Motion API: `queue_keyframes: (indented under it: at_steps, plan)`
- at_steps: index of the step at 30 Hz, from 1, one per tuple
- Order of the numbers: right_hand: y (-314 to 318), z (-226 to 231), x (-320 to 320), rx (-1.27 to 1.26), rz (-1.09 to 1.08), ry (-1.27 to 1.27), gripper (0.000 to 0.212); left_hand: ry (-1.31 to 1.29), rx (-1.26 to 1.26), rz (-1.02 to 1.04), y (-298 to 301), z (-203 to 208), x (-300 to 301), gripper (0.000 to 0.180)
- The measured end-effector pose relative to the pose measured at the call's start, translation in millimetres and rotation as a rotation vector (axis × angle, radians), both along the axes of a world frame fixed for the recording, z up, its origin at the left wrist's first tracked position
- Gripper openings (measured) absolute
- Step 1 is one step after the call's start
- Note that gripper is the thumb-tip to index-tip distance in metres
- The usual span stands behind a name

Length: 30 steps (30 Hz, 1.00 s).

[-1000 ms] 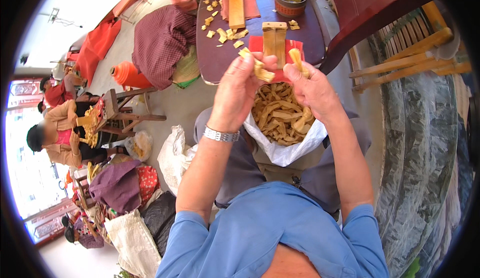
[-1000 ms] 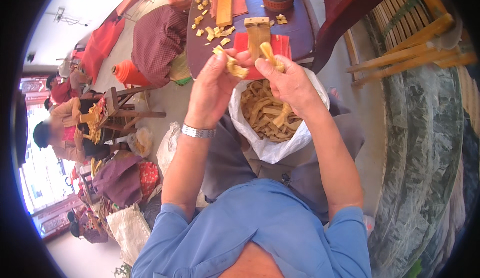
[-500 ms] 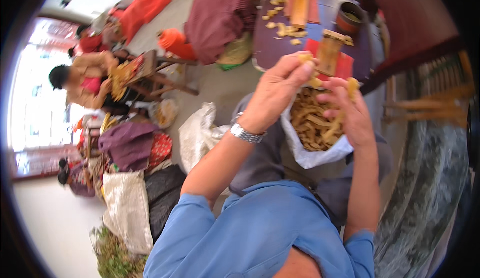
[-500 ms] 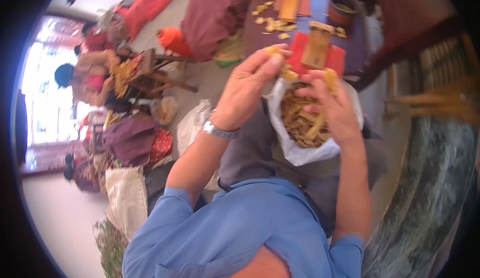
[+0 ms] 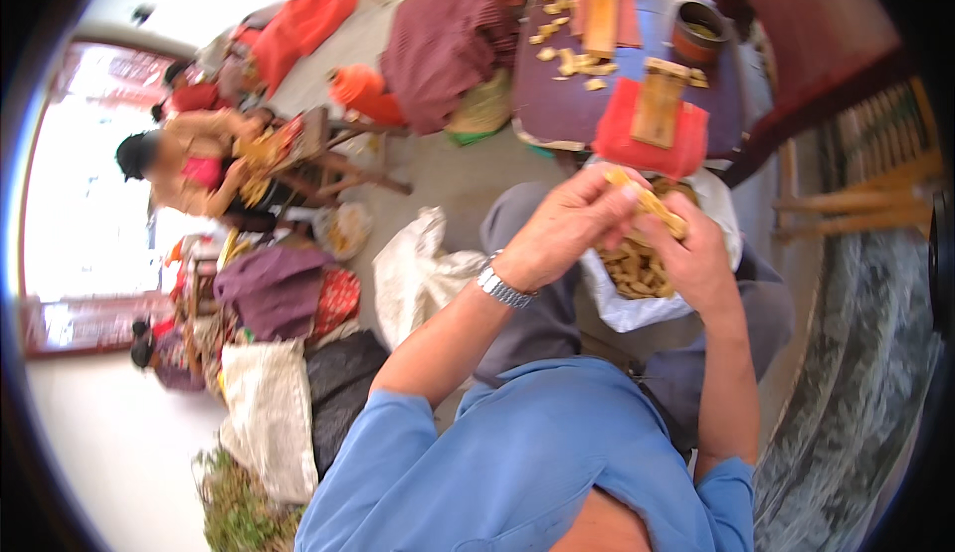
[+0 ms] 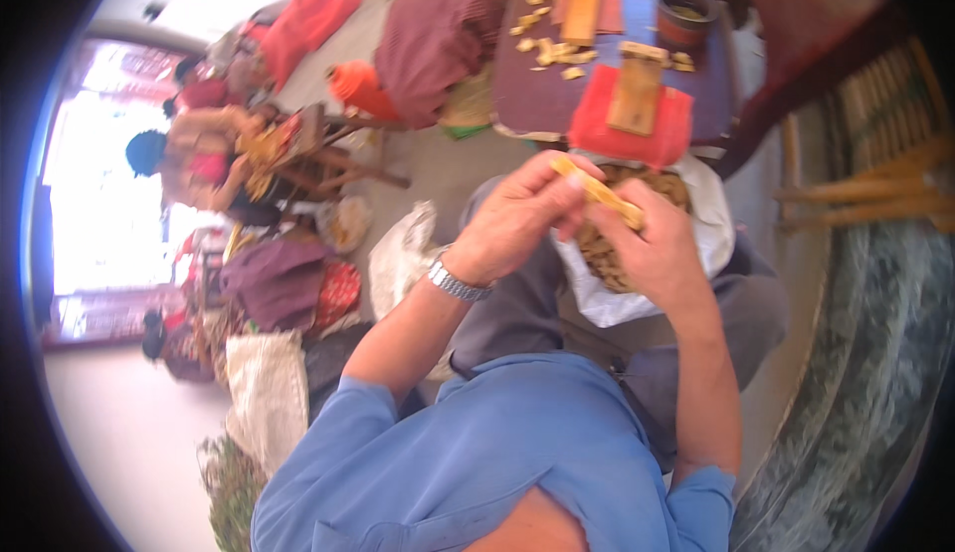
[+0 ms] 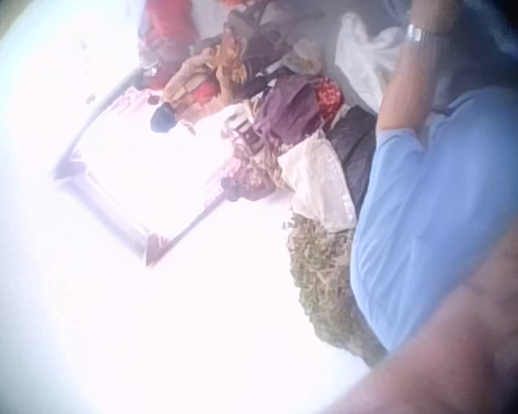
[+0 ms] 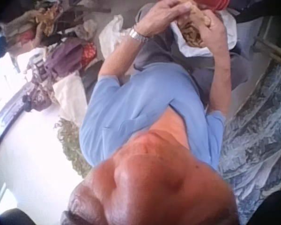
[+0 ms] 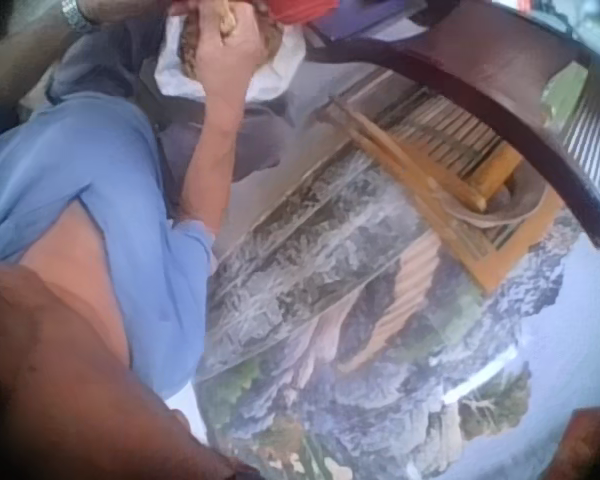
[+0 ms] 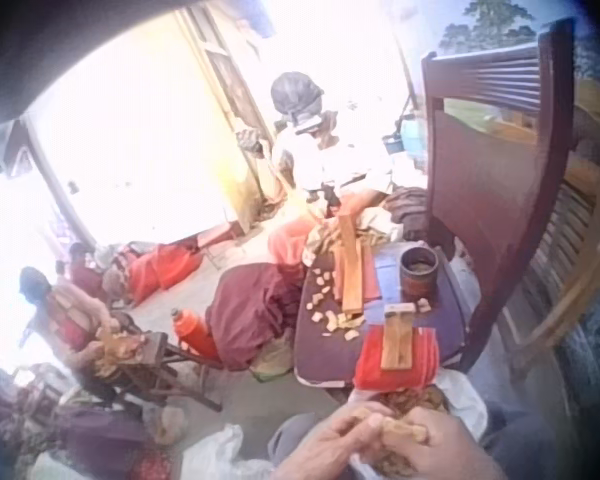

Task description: The person takes long strips of dried leaves from a bag, bundles them together by hand, and uses a small wooden press to shape and secure the bundle.

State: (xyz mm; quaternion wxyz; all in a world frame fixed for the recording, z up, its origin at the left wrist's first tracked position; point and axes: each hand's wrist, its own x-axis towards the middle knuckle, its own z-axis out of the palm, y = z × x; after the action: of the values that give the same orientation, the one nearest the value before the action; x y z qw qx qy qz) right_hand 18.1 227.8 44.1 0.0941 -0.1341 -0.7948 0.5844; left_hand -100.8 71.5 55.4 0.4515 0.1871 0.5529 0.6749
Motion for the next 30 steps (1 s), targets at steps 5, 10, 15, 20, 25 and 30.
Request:
queue_keyframes:
  at_steps: [5,10,15,20,25,30]
  plan:
    - [-15.1,-9.3,27.4,0.291,0.152,0.173,0.017,-0.017,-0.156,-0.362,-40.7,16.6,-4.5,0.021]
    - [-8.0,8.8,38.5,-0.039,0.323,0.007,0.019,-0.038,-0.195,-0.535,-64.0,14.7,5.0,0.016]
    - [-20.2,13.0,44.9,-0.228,0.322,-0.305,0.024,0.581,-0.253,-0.531,-61.1,9.4,23.3,0.023]
    - [-30.1,4.8,48.8,-0.038,0.346,-0.352,0.024,0.823,-0.293,-0.446,-59.5,2.4,41.1,0.023]
    - [-35.1,-10.6,54.1,-0.049,0.416,-0.475,0.03,0.919,-0.332,-0.501,-63.1,-8.3,52.6,0.029]
    - [-38.6,-6.8,62.7,-0.165,0.449,-0.406,0.021,0.964,-0.26,-0.597,-60.9,-10.6,56.9,0.028]
